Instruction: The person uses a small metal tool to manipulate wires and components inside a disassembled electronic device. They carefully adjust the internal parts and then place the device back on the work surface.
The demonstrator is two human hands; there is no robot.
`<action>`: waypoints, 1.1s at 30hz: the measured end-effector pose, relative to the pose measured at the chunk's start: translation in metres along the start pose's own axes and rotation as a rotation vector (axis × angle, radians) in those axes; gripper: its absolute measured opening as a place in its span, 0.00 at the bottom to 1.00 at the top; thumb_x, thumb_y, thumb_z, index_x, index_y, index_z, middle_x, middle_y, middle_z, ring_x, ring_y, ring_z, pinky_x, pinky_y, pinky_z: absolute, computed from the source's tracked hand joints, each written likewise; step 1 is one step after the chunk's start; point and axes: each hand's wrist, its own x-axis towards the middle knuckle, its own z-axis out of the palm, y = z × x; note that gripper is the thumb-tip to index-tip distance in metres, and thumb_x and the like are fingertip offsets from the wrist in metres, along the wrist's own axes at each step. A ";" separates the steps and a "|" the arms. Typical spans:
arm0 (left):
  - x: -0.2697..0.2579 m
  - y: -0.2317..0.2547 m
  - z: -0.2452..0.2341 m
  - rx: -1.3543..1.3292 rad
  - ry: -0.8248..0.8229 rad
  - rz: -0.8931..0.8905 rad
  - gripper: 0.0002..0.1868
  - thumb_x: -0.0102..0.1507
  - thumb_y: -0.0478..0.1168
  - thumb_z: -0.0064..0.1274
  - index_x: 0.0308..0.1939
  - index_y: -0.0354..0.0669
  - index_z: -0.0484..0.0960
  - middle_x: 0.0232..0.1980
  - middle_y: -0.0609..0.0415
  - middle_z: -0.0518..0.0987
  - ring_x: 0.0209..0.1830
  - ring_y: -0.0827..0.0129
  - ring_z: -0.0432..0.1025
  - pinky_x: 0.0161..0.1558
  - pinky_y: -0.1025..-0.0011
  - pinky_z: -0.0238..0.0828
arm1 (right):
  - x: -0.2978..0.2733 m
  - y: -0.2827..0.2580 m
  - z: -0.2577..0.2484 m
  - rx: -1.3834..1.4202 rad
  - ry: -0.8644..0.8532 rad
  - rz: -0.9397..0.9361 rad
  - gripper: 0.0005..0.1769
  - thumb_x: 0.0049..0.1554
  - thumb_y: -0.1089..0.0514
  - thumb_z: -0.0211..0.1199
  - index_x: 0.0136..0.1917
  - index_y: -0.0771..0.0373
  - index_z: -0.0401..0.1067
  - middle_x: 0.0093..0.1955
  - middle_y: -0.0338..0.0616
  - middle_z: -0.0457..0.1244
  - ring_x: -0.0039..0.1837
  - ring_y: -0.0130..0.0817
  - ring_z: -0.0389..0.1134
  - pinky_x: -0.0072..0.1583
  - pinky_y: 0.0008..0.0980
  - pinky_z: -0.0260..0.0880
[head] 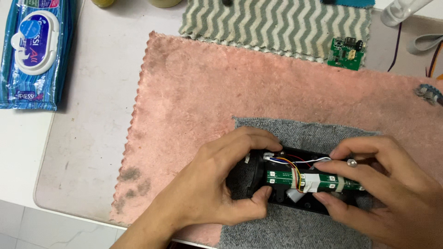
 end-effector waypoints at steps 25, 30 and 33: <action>-0.009 -0.004 0.004 -0.092 0.033 0.004 0.35 0.66 0.50 0.63 0.74 0.41 0.74 0.68 0.48 0.82 0.71 0.52 0.82 0.76 0.61 0.80 | -0.040 0.015 0.030 -0.053 0.128 0.295 0.31 0.49 0.53 0.83 0.67 0.57 0.85 0.69 0.49 0.64 0.58 0.37 0.68 0.66 0.36 0.71; -0.008 -0.001 0.003 -0.106 0.018 -0.050 0.34 0.66 0.50 0.60 0.74 0.44 0.75 0.68 0.50 0.82 0.69 0.54 0.83 0.71 0.61 0.83 | -0.032 0.002 0.027 -0.054 0.142 0.327 0.30 0.49 0.52 0.84 0.65 0.55 0.86 0.69 0.51 0.64 0.58 0.36 0.69 0.67 0.36 0.72; -0.007 0.000 0.006 -0.067 0.065 -0.026 0.33 0.65 0.51 0.62 0.71 0.42 0.76 0.65 0.50 0.82 0.66 0.54 0.83 0.69 0.62 0.84 | -0.036 0.011 0.026 -0.035 0.131 0.317 0.30 0.50 0.53 0.82 0.66 0.58 0.86 0.68 0.52 0.64 0.61 0.37 0.70 0.69 0.37 0.73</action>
